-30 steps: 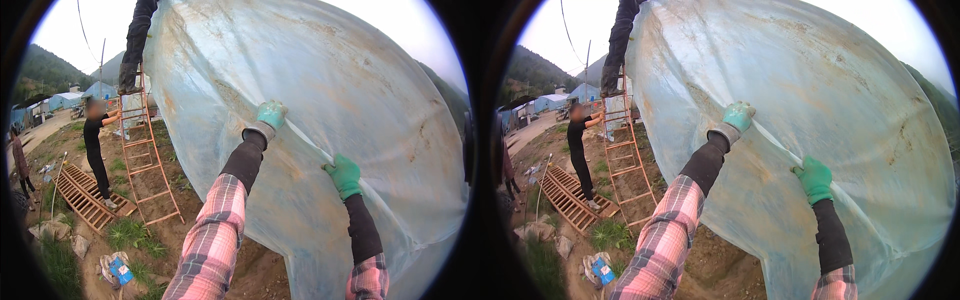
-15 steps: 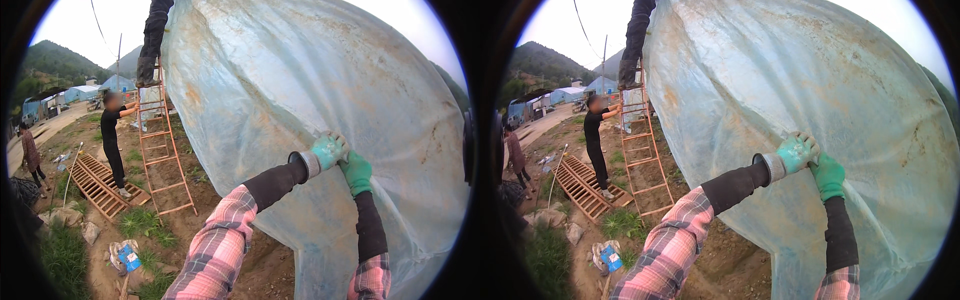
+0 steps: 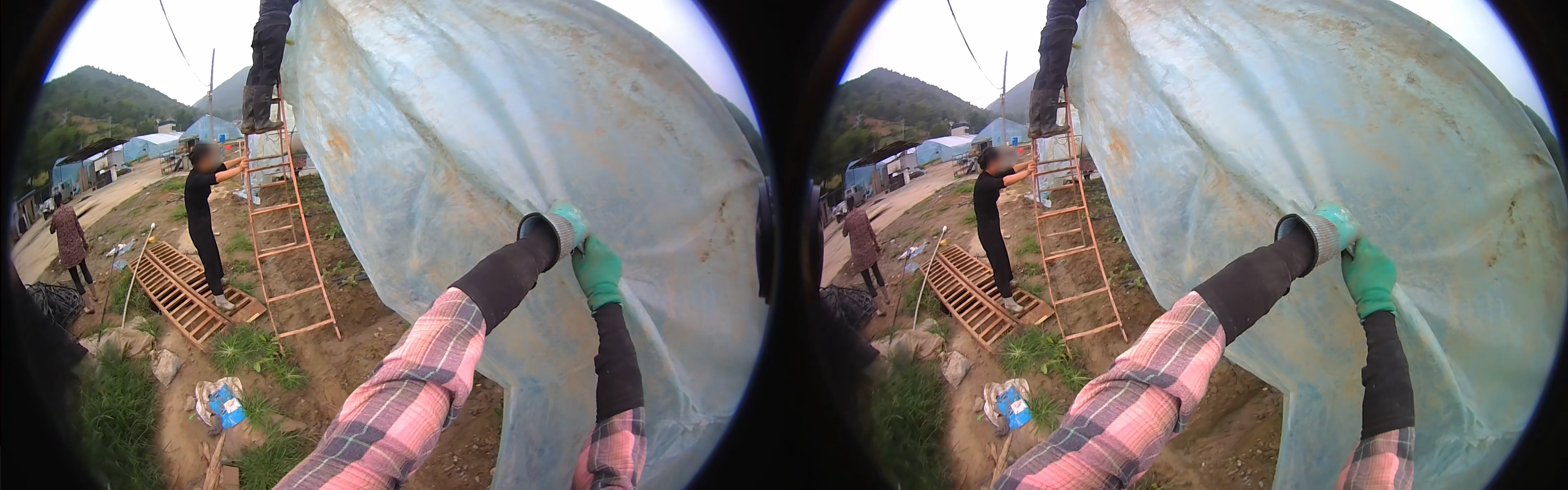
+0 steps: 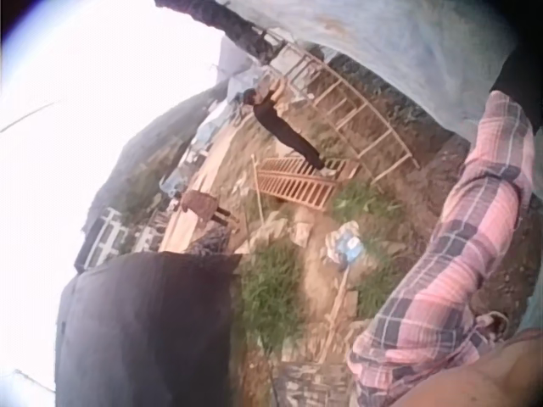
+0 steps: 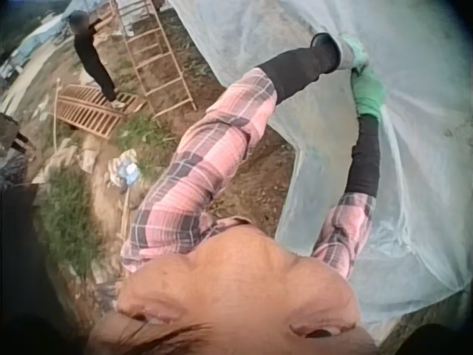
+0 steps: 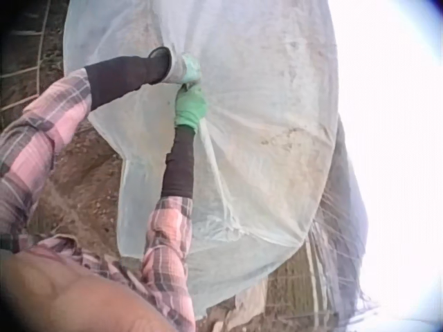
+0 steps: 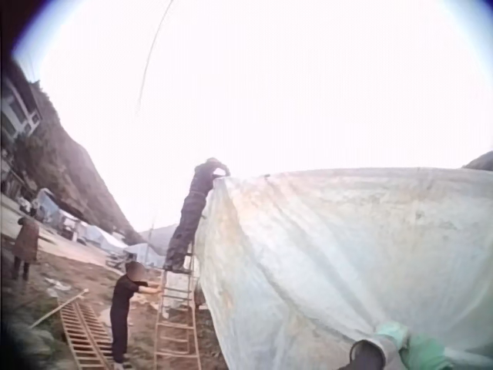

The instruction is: The person pulls and smooths a large translucent plastic sheet over a greenhouse frame while coordinating with others. They repeatedly lift, stretch, and adjust the sheet to cover the curved structure, working alongside coworkers who assist from ladders and the ground.

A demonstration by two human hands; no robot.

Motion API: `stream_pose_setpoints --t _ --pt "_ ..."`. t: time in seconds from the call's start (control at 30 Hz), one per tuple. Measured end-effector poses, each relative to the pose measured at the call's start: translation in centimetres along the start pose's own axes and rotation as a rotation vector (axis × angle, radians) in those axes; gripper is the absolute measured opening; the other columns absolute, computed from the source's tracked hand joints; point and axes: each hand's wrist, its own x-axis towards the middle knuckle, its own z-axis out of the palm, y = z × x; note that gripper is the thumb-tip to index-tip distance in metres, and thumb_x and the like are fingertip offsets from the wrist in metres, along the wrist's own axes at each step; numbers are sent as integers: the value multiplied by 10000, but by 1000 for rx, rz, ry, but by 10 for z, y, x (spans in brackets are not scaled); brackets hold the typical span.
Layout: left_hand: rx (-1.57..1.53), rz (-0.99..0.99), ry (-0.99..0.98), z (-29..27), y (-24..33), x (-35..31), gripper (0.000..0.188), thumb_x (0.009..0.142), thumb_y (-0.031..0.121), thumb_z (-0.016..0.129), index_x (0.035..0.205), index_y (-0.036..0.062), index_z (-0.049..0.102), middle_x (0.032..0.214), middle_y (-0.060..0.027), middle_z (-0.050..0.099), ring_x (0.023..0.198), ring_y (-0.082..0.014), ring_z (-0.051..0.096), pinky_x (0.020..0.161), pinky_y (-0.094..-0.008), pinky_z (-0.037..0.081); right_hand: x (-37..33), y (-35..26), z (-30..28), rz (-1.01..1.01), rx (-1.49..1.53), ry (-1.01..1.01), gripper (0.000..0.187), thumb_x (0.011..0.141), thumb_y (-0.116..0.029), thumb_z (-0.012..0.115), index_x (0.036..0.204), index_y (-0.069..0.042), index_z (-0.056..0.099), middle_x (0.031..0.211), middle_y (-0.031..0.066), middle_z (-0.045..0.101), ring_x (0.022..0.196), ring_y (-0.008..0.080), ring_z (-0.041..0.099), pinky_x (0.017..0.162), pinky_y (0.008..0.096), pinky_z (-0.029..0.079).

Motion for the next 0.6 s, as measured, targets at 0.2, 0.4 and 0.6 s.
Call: stream_pose_setpoints --t 0.2,0.4,0.6 --pt "0 -47 61 10 3 -7 197 819 215 629 984 158 718 1003 -77 700 988 -242 654 800 -424 490 -1 -1 4 -8 14 18 200 792 -266 639 853 -85 581 758 139 650 696 342 639 605 448 501" --pt "85 -77 386 29 12 -34 231 829 226 580 1034 125 612 1032 -89 597 1040 -263 554 939 -441 402 -2 -3 4 6 5 33 165 772 -236 637 794 -94 556 727 132 639 673 331 631 596 448 495" --pt "143 -50 517 47 14 -47 243 826 195 556 1045 96 592 1049 -98 579 1037 -281 556 925 -455 400 -4 -2 6 -15 14 55 159 772 -225 628 802 -91 549 718 133 633 666 334 627 590 448 492"
